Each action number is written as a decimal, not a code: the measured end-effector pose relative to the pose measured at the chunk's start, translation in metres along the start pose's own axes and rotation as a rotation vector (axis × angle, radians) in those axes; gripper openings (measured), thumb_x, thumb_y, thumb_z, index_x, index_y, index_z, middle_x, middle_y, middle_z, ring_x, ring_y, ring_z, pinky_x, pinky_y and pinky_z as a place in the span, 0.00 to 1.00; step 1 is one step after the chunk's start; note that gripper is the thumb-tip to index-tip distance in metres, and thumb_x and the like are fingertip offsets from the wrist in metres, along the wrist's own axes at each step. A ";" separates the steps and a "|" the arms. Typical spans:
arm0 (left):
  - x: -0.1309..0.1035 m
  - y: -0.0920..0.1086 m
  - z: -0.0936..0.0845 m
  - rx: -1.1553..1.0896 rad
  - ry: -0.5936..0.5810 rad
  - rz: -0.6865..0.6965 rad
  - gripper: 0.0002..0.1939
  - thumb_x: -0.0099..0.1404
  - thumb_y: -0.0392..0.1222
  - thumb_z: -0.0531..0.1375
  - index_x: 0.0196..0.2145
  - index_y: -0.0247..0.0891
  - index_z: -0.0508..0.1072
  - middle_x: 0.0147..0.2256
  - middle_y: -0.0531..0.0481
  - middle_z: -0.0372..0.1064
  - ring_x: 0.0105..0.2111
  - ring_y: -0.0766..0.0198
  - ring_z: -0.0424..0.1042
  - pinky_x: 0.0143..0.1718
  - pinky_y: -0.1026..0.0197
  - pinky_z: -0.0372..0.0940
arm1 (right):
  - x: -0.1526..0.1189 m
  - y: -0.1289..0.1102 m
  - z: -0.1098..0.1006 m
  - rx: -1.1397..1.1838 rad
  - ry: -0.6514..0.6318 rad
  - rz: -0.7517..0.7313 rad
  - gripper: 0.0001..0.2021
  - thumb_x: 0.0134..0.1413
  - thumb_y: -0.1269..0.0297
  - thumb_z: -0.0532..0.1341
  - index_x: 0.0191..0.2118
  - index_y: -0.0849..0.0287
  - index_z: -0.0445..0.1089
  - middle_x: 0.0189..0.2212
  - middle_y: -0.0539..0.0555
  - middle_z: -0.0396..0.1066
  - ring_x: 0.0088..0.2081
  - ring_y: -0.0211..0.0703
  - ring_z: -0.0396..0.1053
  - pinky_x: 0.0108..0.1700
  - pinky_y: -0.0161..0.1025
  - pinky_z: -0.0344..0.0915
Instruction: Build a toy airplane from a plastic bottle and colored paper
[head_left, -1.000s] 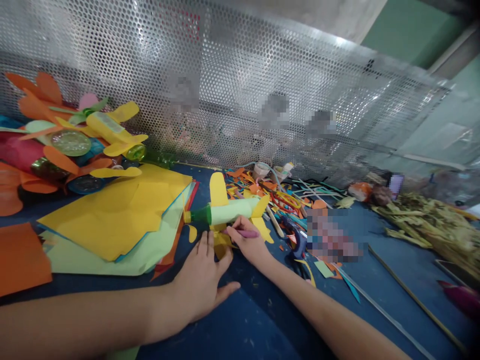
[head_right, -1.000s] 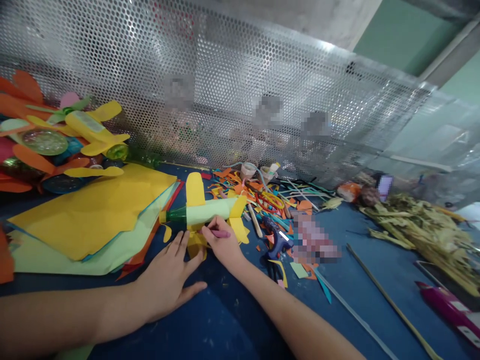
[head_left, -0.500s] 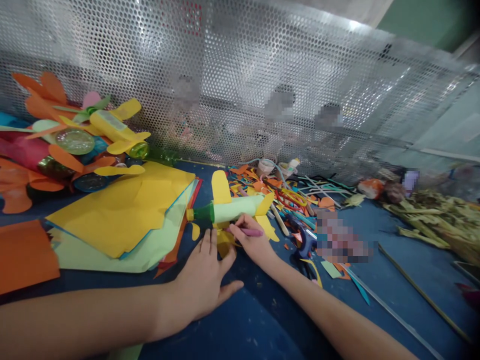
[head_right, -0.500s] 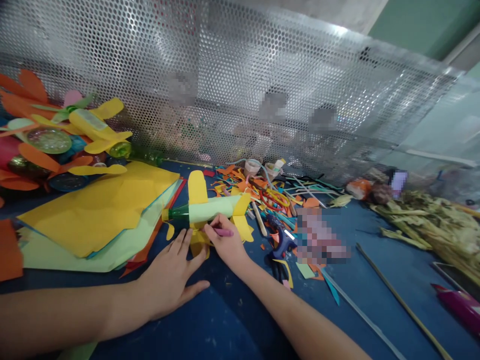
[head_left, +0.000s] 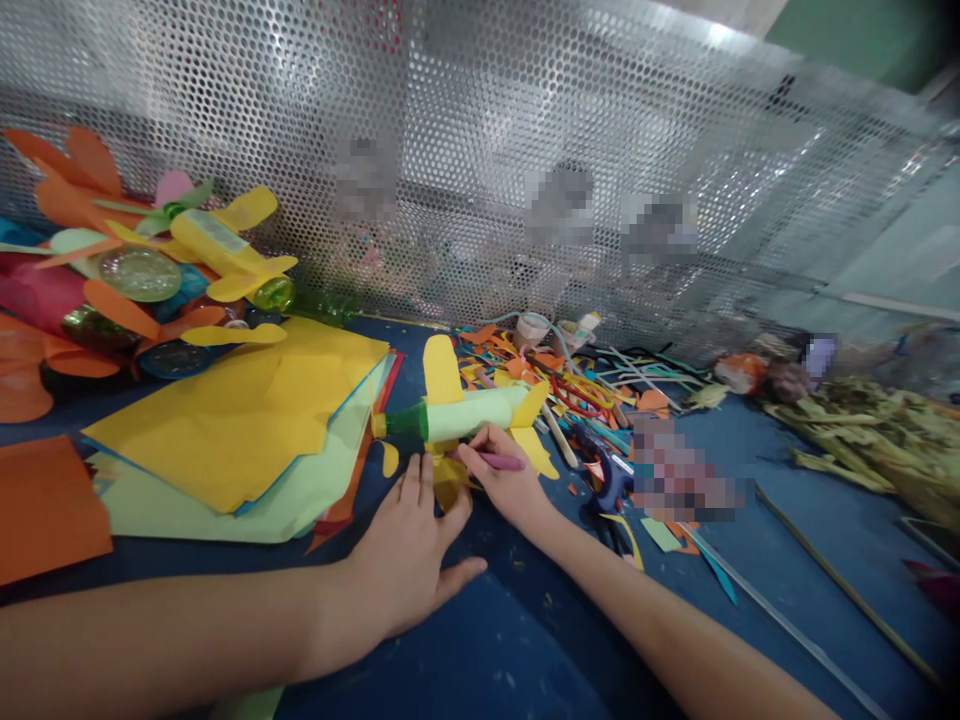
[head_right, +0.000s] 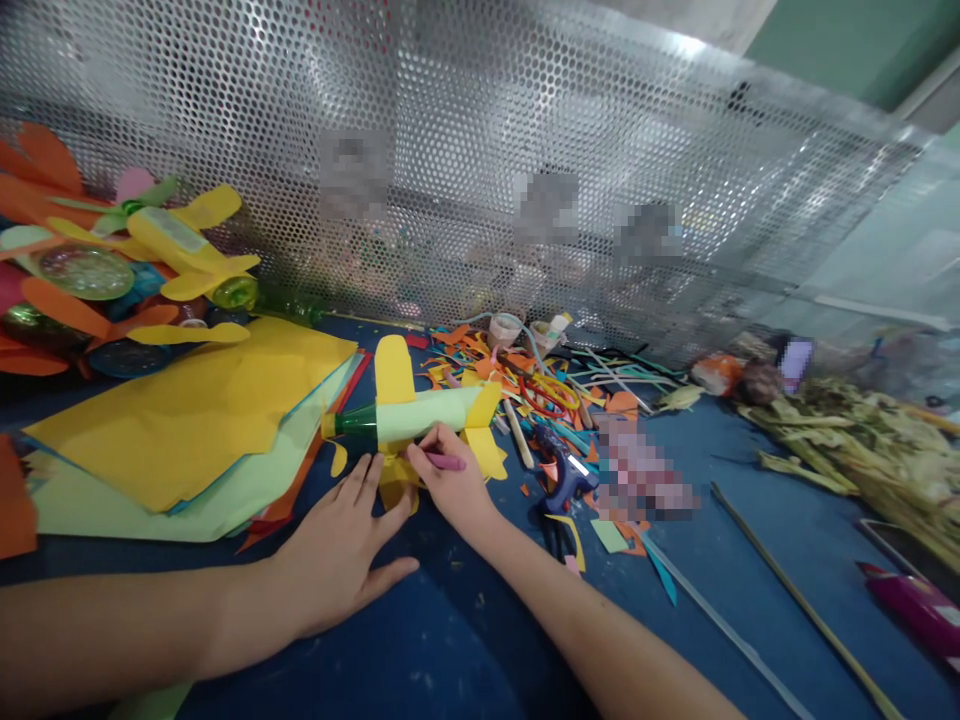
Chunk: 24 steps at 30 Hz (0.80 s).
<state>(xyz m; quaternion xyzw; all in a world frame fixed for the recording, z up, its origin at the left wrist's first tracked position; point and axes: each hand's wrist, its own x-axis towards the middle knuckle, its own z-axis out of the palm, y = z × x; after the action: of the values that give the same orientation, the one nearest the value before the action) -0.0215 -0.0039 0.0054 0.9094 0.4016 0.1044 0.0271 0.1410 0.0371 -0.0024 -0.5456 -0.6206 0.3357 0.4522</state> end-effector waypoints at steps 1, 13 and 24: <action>0.000 0.000 0.000 0.005 0.004 0.004 0.31 0.62 0.62 0.44 0.54 0.39 0.63 0.58 0.32 0.53 0.58 0.36 0.47 0.53 0.42 0.52 | 0.000 0.000 0.000 -0.011 0.007 0.000 0.07 0.50 0.61 0.57 0.26 0.55 0.58 0.21 0.46 0.63 0.26 0.39 0.63 0.29 0.35 0.60; 0.003 0.002 -0.001 0.116 0.002 0.030 0.31 0.62 0.60 0.47 0.54 0.37 0.63 0.55 0.26 0.56 0.56 0.32 0.51 0.50 0.40 0.54 | 0.000 -0.001 0.001 -0.065 0.053 -0.005 0.09 0.48 0.63 0.58 0.23 0.56 0.57 0.19 0.44 0.59 0.24 0.36 0.60 0.26 0.33 0.58; 0.001 0.000 0.001 0.041 0.016 0.021 0.31 0.62 0.61 0.45 0.53 0.39 0.64 0.56 0.29 0.55 0.58 0.36 0.49 0.53 0.42 0.52 | -0.002 -0.001 -0.002 0.142 0.003 0.006 0.09 0.56 0.57 0.54 0.29 0.55 0.57 0.15 0.42 0.57 0.19 0.35 0.57 0.25 0.34 0.56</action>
<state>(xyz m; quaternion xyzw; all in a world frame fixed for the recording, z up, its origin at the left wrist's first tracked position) -0.0207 -0.0032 0.0045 0.9131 0.3942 0.1036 0.0041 0.1429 0.0350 -0.0009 -0.5145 -0.5929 0.3792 0.4899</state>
